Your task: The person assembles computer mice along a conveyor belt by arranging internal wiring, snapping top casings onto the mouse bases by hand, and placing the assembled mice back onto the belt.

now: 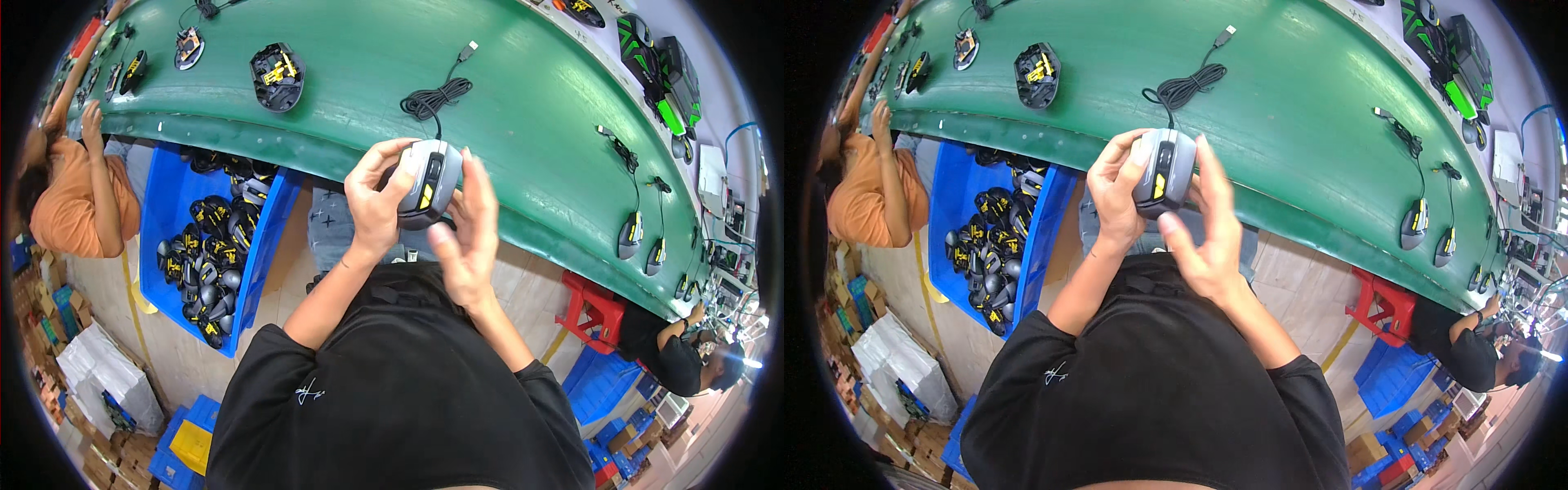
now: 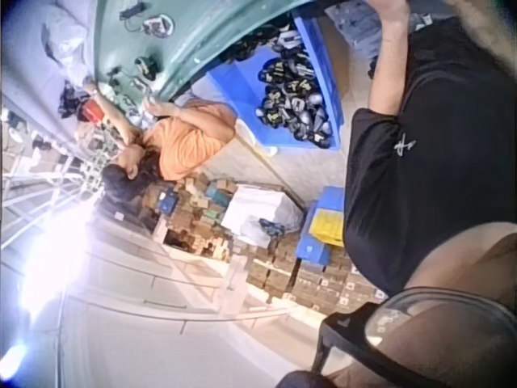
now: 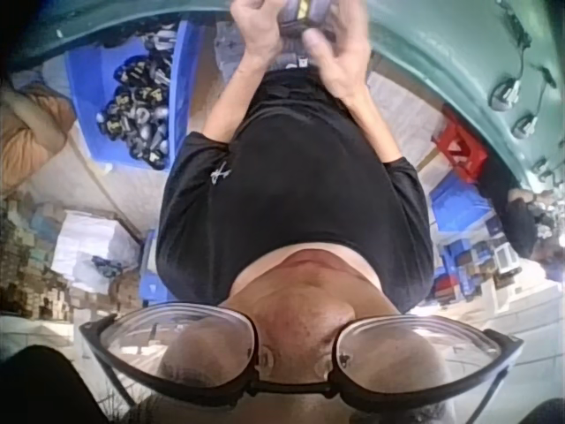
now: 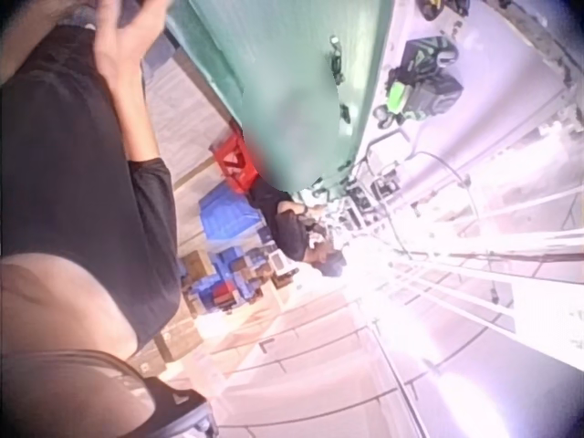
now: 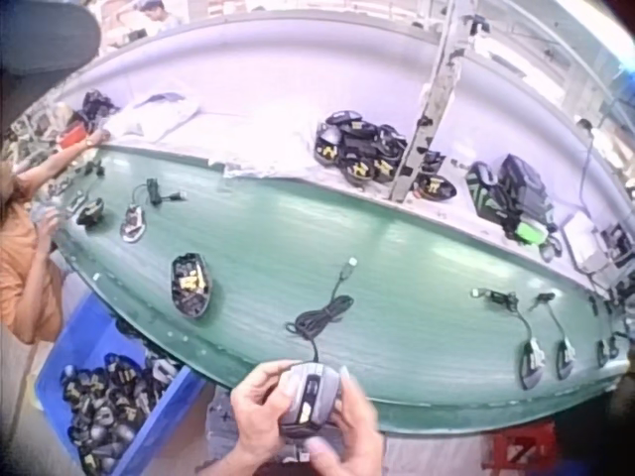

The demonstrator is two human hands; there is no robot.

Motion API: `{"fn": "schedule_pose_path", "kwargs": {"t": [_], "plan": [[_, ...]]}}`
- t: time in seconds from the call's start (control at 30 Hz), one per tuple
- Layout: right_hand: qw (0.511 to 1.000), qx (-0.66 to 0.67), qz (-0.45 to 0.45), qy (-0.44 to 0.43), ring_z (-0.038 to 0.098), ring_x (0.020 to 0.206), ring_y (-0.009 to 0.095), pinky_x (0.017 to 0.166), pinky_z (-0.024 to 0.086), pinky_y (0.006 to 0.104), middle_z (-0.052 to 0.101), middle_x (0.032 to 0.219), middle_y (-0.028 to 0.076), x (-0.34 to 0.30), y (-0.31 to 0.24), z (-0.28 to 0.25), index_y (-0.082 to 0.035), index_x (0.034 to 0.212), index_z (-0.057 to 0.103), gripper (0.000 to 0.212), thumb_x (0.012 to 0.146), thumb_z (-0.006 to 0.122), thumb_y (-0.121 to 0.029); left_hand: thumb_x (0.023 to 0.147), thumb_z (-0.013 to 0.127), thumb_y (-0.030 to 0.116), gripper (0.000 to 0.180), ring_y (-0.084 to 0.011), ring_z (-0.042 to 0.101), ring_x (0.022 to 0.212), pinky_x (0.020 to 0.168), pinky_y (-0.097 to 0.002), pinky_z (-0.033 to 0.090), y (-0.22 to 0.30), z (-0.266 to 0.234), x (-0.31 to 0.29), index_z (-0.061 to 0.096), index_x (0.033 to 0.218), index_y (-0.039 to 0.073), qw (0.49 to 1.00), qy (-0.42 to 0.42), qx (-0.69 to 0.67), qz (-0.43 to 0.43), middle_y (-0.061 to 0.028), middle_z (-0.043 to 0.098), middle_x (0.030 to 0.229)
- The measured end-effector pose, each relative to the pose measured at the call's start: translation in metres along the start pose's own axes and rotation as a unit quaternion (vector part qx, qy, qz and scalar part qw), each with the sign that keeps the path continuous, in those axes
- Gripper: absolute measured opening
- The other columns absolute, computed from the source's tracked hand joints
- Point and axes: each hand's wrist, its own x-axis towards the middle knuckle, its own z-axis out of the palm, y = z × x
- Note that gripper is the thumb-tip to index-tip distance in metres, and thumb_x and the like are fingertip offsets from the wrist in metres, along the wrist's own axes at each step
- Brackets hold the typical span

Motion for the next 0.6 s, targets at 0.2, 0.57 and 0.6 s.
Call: {"fn": "schedule_pose_path", "kwargs": {"t": [0.2,0.57,0.6], "plan": [[0.982,0.118,0.129,0.070,0.063,0.101,0.016,0.090,0.049,0.0285,0.067,0.113,0.015,0.014,-0.010,-0.013,0.004,0.127,0.058,0.042,0.086,0.069,-0.002,0.082,0.073,0.006,0.028,-0.0141,0.063,0.090,0.080,-0.0270,0.050,0.011,-0.005,-0.003,0.065,0.106,-0.005,0.979,-0.128,0.110,0.116,-0.0091,0.067,0.101],[0.973,-0.186,-0.118,0.073,0.070,0.095,0.025,0.083,0.054,0.0315,0.070,0.106,0.019,0.003,-0.021,-0.020,0.002,0.103,0.071,0.035,0.070,0.082,-0.004,0.081,0.075,0.006,0.024,-0.0170,0.061,0.089,0.082,-0.0286,0.047,0.021,-0.001,-0.010,0.065,0.099,-0.004,0.979,-0.194,0.012,0.056,-0.0107,0.067,0.100],[0.972,-0.187,-0.117,0.077,0.070,0.095,0.025,0.083,0.054,0.0315,0.070,0.106,0.019,0.004,-0.020,-0.019,0.002,0.103,0.071,0.035,0.070,0.082,-0.004,0.082,0.075,0.007,0.024,-0.0173,0.061,0.090,0.083,-0.0288,0.047,0.020,0.000,-0.011,0.065,0.100,-0.005,0.983,-0.182,-0.031,0.006,-0.0112,0.067,0.101]]}}
